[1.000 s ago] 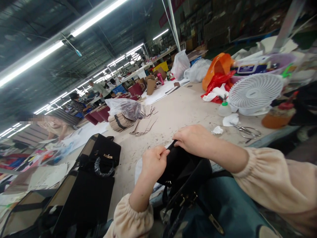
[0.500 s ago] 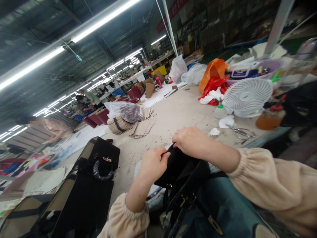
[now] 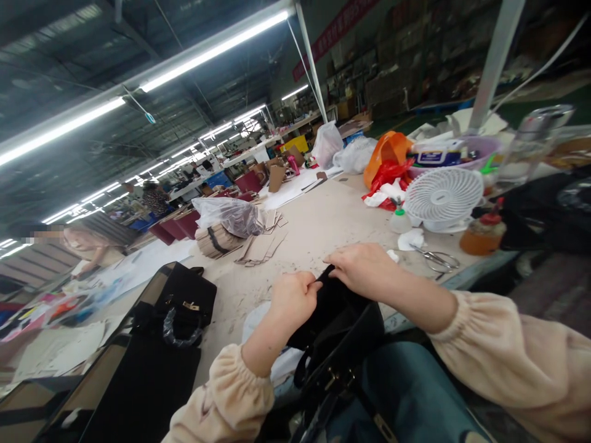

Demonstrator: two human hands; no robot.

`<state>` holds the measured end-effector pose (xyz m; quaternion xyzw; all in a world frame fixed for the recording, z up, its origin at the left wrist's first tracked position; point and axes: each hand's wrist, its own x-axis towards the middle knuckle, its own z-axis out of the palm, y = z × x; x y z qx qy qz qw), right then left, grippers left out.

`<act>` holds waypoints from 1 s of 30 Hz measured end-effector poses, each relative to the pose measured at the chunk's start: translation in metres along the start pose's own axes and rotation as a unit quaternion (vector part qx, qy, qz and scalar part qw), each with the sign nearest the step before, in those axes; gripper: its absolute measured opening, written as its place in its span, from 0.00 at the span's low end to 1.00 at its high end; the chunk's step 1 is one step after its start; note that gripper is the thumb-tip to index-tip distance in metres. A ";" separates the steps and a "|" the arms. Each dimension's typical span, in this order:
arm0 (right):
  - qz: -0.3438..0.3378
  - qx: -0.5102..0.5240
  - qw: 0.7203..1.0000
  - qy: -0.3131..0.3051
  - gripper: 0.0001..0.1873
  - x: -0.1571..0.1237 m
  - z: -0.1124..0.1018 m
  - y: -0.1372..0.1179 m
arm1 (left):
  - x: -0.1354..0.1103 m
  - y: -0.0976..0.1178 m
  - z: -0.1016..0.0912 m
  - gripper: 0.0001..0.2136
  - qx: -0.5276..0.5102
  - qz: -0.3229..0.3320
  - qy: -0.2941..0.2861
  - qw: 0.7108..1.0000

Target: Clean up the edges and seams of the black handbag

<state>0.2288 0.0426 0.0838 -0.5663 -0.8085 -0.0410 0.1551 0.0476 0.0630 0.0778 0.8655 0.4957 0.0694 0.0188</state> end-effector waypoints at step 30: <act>0.009 0.056 0.998 0.012 0.16 0.002 -0.002 0.006 | 0.025 0.008 -0.005 0.13 0.005 0.024 -0.051 0.998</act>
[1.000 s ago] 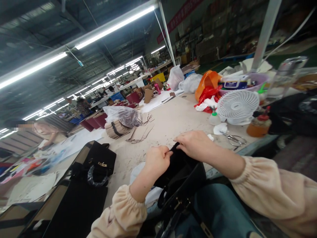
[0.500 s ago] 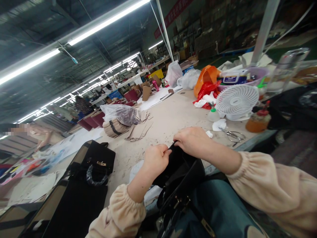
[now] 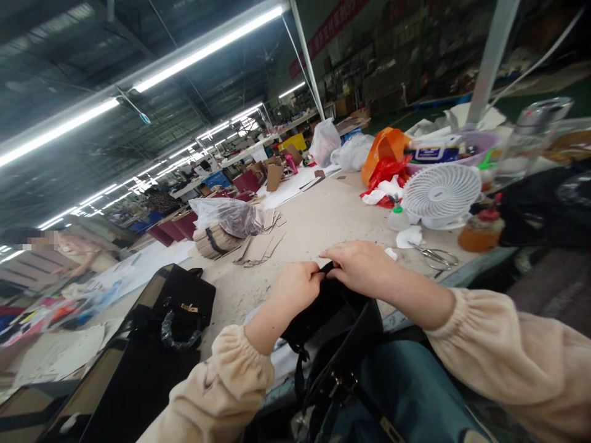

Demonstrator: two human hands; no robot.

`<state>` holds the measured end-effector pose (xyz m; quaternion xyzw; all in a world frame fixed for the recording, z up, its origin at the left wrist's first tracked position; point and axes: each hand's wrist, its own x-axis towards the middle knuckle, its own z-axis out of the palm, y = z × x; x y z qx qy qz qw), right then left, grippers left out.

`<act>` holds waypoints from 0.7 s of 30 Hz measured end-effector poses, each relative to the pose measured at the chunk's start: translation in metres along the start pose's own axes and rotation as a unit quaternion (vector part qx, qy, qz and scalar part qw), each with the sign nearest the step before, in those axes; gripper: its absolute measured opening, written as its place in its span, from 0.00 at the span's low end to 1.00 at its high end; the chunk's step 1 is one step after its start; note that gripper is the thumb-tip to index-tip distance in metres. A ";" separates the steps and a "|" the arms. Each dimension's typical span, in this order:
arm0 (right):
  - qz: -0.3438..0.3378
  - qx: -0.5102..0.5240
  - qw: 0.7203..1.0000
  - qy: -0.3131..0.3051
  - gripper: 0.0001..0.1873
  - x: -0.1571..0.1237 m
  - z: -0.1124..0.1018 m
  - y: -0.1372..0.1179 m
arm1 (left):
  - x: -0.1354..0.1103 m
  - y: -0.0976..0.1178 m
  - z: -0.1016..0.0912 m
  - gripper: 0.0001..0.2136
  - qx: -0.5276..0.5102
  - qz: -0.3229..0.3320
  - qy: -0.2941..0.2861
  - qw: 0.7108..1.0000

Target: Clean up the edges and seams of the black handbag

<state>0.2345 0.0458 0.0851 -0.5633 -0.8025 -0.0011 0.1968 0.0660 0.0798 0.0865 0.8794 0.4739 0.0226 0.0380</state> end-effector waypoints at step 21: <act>-0.098 0.003 0.994 0.046 0.14 -0.099 0.031 -0.089 | -0.014 -0.015 -0.001 0.15 0.063 -0.098 0.033 0.993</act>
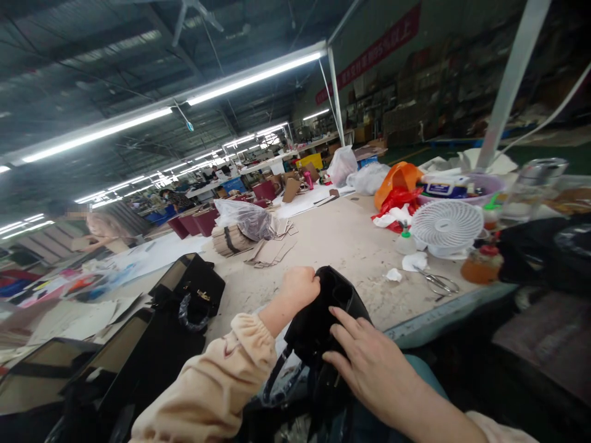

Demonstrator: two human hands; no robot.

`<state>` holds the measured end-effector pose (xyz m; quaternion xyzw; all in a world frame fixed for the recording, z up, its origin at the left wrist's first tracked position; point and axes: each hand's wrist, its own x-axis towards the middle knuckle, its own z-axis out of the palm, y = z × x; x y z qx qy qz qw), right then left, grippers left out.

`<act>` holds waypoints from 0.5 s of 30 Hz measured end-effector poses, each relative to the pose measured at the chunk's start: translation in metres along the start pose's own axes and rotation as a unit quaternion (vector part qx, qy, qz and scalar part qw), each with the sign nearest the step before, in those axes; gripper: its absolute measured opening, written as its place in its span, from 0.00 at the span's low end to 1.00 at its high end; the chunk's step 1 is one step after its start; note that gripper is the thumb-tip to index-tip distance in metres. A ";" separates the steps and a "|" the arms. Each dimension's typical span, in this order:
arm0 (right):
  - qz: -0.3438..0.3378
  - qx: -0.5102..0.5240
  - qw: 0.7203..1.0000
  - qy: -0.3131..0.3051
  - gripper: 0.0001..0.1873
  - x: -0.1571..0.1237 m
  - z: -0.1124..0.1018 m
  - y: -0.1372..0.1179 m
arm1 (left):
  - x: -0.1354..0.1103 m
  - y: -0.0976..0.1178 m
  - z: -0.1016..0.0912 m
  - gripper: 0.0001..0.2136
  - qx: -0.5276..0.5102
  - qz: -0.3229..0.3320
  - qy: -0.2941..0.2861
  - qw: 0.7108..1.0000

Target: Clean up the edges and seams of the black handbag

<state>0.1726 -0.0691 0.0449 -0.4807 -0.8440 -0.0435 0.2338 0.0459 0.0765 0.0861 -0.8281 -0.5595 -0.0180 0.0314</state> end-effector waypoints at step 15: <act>0.061 -0.028 0.998 0.012 0.10 0.025 -0.050 0.053 | -0.083 -0.002 0.000 0.15 -0.057 0.007 0.023 0.998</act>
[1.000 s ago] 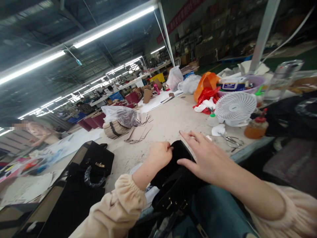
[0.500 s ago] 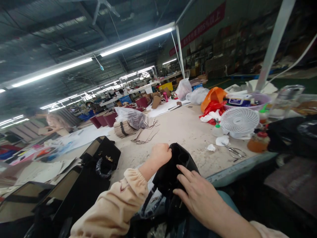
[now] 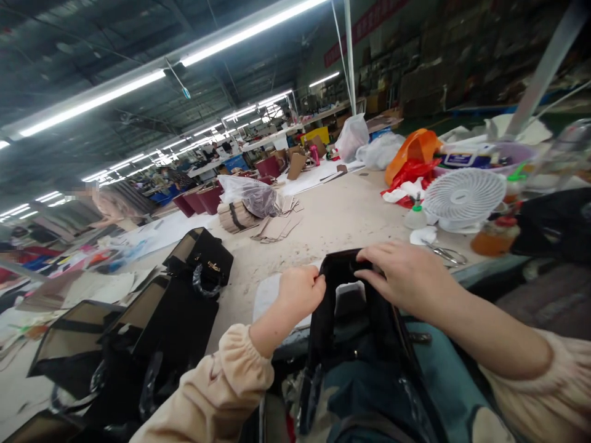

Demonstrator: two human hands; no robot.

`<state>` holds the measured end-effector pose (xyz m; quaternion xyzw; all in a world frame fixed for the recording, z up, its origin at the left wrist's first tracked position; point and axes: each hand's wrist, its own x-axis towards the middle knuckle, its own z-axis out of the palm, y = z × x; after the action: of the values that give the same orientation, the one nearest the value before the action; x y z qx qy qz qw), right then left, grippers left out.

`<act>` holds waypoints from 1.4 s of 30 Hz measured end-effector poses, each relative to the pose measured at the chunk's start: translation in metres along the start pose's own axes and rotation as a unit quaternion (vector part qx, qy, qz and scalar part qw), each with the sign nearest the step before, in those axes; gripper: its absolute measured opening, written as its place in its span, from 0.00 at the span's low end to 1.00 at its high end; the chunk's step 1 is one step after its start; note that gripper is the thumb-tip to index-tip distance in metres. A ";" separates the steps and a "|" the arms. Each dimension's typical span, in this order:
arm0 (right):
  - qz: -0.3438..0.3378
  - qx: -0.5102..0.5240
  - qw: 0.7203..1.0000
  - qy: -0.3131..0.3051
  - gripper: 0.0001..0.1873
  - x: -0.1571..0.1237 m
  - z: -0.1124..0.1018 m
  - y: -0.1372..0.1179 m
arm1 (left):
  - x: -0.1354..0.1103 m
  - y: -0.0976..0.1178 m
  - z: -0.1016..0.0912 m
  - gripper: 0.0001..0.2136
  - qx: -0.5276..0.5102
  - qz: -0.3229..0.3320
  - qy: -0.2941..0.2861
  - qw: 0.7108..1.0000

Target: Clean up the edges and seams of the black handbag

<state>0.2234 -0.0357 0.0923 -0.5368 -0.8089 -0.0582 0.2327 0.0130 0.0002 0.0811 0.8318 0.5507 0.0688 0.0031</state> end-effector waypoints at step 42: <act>0.022 0.050 0.998 -0.032 0.12 0.060 0.040 0.008 | 0.015 -0.002 0.007 0.15 -0.157 0.008 0.001 0.988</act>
<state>0.1992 0.0317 0.0813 -0.5438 -0.8058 0.0047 0.2344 0.0177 0.0149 0.0756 0.8254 0.5264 0.1549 0.1325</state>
